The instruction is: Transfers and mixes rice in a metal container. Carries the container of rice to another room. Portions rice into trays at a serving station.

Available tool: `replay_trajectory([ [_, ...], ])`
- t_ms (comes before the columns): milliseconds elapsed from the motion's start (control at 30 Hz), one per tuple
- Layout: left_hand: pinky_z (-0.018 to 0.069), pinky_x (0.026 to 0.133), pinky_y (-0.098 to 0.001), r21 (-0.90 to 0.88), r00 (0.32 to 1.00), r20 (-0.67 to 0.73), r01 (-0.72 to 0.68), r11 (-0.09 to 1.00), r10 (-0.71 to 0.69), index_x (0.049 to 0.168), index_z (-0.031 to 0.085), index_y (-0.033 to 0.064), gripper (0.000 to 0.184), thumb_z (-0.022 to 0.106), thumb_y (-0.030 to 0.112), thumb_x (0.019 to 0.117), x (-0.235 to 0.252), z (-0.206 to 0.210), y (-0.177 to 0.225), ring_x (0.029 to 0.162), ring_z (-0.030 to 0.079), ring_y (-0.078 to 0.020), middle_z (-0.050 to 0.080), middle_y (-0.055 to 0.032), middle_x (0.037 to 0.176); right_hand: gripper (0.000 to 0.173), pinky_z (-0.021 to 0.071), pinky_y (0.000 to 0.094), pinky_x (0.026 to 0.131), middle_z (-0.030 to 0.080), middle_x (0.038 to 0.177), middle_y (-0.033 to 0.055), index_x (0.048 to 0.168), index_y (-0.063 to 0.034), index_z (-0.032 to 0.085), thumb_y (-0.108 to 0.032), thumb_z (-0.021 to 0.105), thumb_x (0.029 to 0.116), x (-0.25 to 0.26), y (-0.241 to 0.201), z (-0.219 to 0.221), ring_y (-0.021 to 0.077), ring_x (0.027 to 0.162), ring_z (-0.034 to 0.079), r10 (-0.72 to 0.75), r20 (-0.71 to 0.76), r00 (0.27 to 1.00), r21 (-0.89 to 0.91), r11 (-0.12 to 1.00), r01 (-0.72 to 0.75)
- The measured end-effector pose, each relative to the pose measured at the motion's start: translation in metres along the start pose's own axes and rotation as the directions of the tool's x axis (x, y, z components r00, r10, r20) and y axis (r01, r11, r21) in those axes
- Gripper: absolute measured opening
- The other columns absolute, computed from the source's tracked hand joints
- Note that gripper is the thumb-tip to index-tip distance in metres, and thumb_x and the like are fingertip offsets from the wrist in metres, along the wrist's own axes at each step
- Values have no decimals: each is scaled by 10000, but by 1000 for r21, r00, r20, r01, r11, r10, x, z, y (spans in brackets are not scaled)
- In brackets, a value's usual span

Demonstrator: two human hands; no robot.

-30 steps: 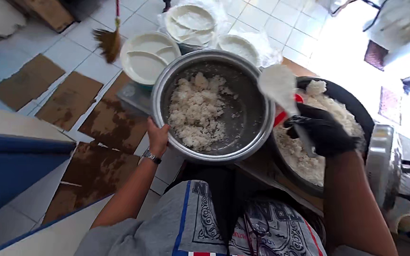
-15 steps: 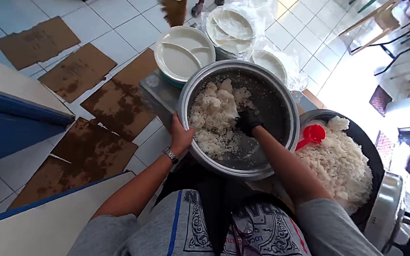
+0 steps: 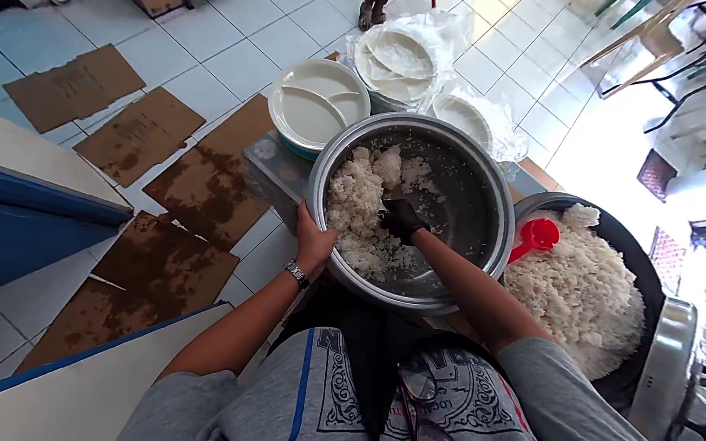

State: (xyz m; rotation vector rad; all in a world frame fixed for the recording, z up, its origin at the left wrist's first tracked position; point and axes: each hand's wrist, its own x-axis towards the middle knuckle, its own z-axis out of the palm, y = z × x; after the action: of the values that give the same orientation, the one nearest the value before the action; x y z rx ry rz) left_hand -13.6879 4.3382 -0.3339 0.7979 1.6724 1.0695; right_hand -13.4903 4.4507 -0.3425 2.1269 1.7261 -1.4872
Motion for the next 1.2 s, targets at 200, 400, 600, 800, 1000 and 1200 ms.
replay_trajectory([
  [200, 532, 952, -574, 13, 1000, -8, 3, 1000, -3, 1580, 192, 62, 985, 709, -124, 763, 0, 2, 0, 1237, 584, -397, 499, -277, 1431, 392, 463, 323, 484, 644, 820, 125, 1394, -72, 591, -78, 583, 1003, -9, 10, 15, 156, 534, 523, -70, 59, 996, 153, 986, 60],
  [400, 534, 949, -571, -40, 999, -14, 28, 999, -29, 1589, 204, 76, 954, 690, -132, 794, -3, 2, 4, 1242, 580, -392, 484, -266, 1458, 312, 436, 271, 440, 641, 749, 87, 1351, -17, 603, -79, 521, 1057, -32, 13, -1, 111, 483, 502, -137, 73, 988, 356, 929, 102],
  [600, 537, 953, -556, -77, 999, -25, 28, 997, -30, 1597, 205, 93, 968, 692, -150, 797, -4, 4, 3, 1244, 582, -384, 479, -260, 1470, 292, 433, 231, 427, 624, 711, 66, 1339, -19, 601, -100, 514, 1072, -66, 26, -36, 90, 458, 494, -135, 52, 990, 439, 893, 99],
  [800, 548, 947, -525, -86, 999, -39, 33, 996, -36, 1587, 231, 96, 985, 718, -170, 773, -4, 5, 5, 1222, 595, -356, 481, -253, 1460, 316, 418, 218, 403, 621, 696, 61, 1371, -17, 579, -58, 499, 1068, -121, 43, -75, 79, 432, 474, -61, -15, 998, 480, 875, 60],
  [1000, 553, 953, -501, -18, 998, -60, 25, 1000, -26, 1584, 242, 60, 979, 731, -149, 762, -5, 5, 7, 1221, 596, -341, 483, -267, 1447, 324, 424, 217, 400, 631, 693, 60, 1354, 6, 580, -15, 475, 1048, -188, 88, -120, 71, 439, 485, -44, -169, 985, 606, 783, 140],
  [1200, 530, 997, -424, 48, 997, -70, -11, 999, 14, 1575, 225, 14, 925, 678, -144, 784, -9, 10, 13, 1277, 553, -292, 427, -265, 1495, 319, 431, 202, 400, 619, 698, 31, 1360, -32, 584, -67, 480, 1061, -257, 169, -168, 59, 447, 489, 130, -386, 913, 652, 739, 170],
])
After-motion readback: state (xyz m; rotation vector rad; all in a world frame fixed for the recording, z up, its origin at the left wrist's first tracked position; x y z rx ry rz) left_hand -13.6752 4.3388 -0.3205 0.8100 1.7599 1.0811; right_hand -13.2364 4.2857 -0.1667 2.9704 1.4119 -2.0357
